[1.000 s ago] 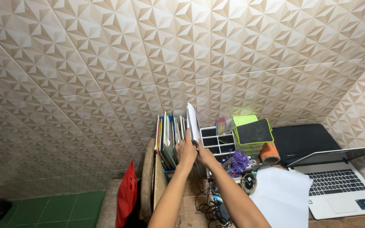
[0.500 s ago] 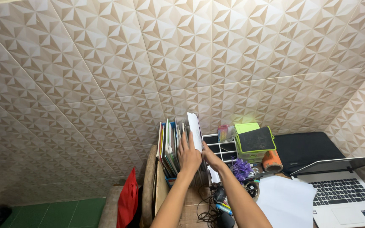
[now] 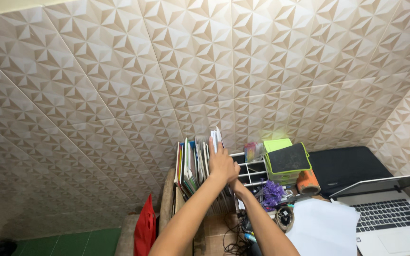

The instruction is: The person organizes a cluttered desk by placing loose papers into a vertical file holder, closing a laptop, and coiling a power adapter cable. The person then places the laptop into a black laptop bag and sets the coiled cable on the desk.

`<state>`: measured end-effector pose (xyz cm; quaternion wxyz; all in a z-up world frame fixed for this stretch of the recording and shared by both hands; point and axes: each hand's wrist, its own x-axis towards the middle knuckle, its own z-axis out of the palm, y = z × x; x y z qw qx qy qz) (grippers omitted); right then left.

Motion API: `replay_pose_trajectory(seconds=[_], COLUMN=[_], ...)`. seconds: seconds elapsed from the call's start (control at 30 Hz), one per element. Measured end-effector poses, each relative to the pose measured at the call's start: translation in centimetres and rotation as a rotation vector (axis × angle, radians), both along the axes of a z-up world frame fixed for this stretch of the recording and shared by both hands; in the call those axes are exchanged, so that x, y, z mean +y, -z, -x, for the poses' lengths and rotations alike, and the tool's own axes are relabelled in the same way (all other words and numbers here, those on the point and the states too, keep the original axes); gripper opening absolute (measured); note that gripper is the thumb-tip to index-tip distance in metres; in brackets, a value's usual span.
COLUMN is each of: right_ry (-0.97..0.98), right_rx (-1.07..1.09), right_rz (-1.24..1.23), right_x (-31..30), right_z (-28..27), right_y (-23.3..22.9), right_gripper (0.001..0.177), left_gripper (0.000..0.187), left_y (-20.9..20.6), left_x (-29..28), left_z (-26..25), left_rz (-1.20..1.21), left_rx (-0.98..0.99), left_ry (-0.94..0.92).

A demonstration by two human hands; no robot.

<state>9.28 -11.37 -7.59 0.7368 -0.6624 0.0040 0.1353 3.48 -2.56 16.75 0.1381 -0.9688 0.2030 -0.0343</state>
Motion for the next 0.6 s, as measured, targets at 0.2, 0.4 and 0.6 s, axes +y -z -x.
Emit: replay_pose_trajectory(seconds=[0.2, 0.4, 0.6], right_ry=[-0.051, 0.04, -0.008], right_rx=[0.061, 0.161, 0.231], right_rz=[-0.291, -0.229, -0.128], right_x=[0.0, 0.6, 1.2], right_z=[-1.6, -2.3, -1.8], right_y=[0.0, 0.4, 1.4], right_gripper=[0.059, 0.064, 0.085], left_gripper=[0.049, 0.063, 0.051], left_y=[6.4, 8.6, 10.8], left_x=[0.1, -1.1, -0.6], left_z=[-5.0, -6.5, -8.3], left_rz=[-0.169, -0.283, -0.21], left_rx=[-0.123, 0.113, 0.077], left_ry=[-0.115, -0.108, -0.075])
